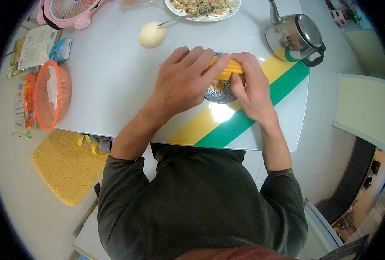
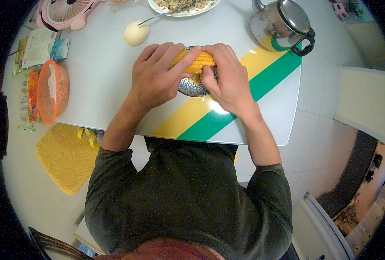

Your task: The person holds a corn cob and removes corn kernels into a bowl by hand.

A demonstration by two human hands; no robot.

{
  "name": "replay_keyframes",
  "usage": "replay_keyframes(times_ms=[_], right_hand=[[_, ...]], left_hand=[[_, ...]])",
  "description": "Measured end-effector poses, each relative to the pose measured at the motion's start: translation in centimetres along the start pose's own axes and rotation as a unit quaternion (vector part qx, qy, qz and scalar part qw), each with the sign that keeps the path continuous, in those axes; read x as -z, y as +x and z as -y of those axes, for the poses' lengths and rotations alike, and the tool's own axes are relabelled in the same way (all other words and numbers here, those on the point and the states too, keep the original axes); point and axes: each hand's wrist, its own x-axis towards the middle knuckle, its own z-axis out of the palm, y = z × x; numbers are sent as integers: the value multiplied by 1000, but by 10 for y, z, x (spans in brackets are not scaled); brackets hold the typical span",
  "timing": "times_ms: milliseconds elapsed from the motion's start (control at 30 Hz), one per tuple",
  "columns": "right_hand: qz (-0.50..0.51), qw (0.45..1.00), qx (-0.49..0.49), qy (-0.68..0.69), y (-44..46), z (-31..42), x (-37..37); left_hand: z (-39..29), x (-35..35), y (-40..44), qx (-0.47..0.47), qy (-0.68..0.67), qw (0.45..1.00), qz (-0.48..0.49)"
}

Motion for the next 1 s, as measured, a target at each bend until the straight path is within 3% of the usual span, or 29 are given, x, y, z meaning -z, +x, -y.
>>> replay_keyframes(times_ms=[467,567,767,1000], right_hand=[[28,998,49,12,2,0,5],[26,998,46,17,2,3,6],[19,1000,12,-4,2,3,3],[28,999,18,-11,3,-1,4]], left_hand=[[8,7,1,17,-25,999,-11],[10,7,5,-9,-27,998,-53],[4,7,2,20,-30,999,9],[5,3,2,12,-24,1000,-4]])
